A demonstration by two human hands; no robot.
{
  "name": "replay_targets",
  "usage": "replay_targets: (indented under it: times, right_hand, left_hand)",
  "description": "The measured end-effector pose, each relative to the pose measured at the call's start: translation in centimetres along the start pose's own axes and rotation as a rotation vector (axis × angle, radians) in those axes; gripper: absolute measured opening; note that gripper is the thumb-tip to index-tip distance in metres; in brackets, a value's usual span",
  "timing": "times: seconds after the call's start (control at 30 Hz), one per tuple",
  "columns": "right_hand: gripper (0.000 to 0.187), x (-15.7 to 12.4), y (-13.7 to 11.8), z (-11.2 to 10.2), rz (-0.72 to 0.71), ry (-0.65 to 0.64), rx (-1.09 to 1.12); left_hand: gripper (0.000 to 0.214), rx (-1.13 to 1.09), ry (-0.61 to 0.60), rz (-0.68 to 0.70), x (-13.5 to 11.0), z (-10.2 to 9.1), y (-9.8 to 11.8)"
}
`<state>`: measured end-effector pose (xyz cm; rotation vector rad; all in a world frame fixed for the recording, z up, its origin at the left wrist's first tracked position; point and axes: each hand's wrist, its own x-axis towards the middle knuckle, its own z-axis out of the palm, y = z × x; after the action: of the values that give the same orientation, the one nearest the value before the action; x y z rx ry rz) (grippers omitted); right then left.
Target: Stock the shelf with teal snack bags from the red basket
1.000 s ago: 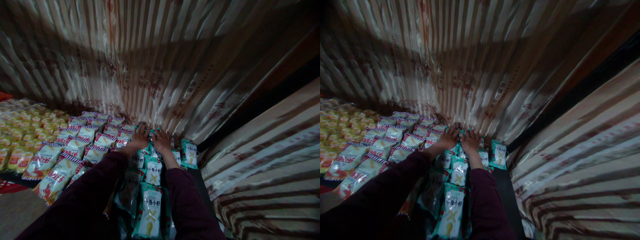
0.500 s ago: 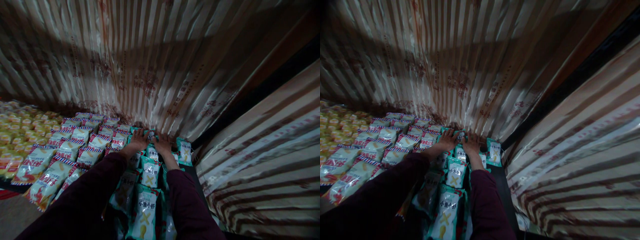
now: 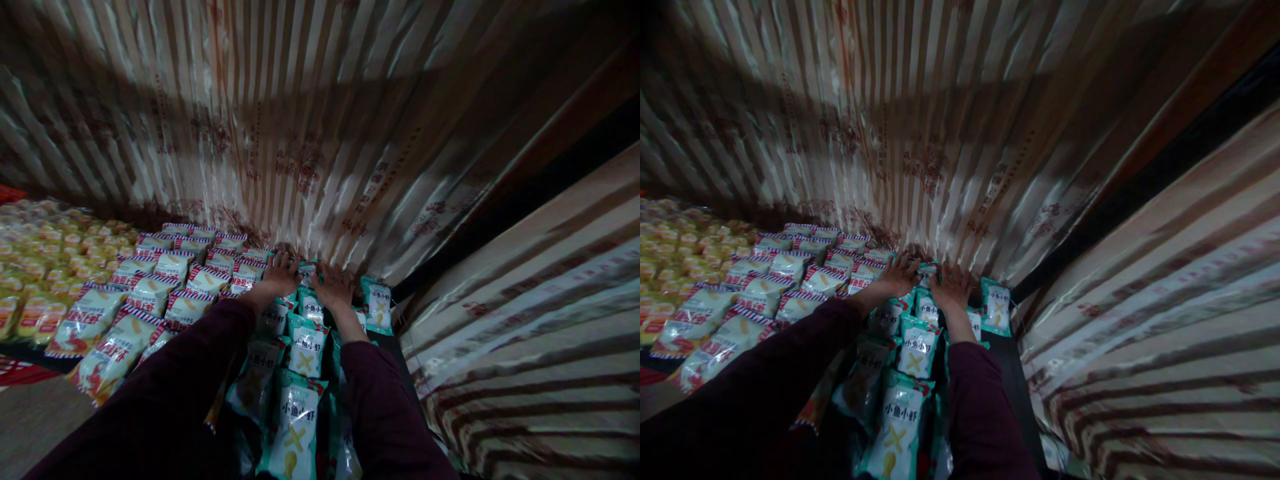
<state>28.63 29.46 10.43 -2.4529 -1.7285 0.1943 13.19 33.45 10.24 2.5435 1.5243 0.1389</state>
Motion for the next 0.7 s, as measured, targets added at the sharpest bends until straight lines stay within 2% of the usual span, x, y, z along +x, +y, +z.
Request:
replay_targets:
  times: [0.07,0.17,0.27,0.5,0.57,0.7]
  right_hand:
    - [0.064,0.2,-0.7,-0.1,-0.089,0.015,-0.010]
    - [0.057,0.5,-1.6,0.3,-0.178,-0.021,-0.048]
    - [0.054,0.4,-1.7,0.8,-0.200,-0.068,-0.088]
    - [0.054,-0.4,-1.5,0.1,-0.210,0.003,-0.052]
    - [0.054,-0.4,-1.7,0.1,-0.227,0.017,-0.040]
    - [0.051,-0.4,-2.2,0.5,-0.358,0.025,-0.010]
  left_hand:
    - [0.058,0.023,0.030,-0.032,0.0,0.2,-0.2]
    - [0.053,0.054,0.017,0.031,-0.1,0.5,-0.5]
    - [0.049,0.052,0.007,0.089,-0.1,0.5,-0.7]
    - [0.057,0.047,0.060,0.015,-1.3,-1.0,-0.3]
    - [0.055,0.074,0.082,0.048,-2.0,-1.1,0.2]
    - [0.053,0.077,0.080,0.086,-3.4,-0.7,0.9]
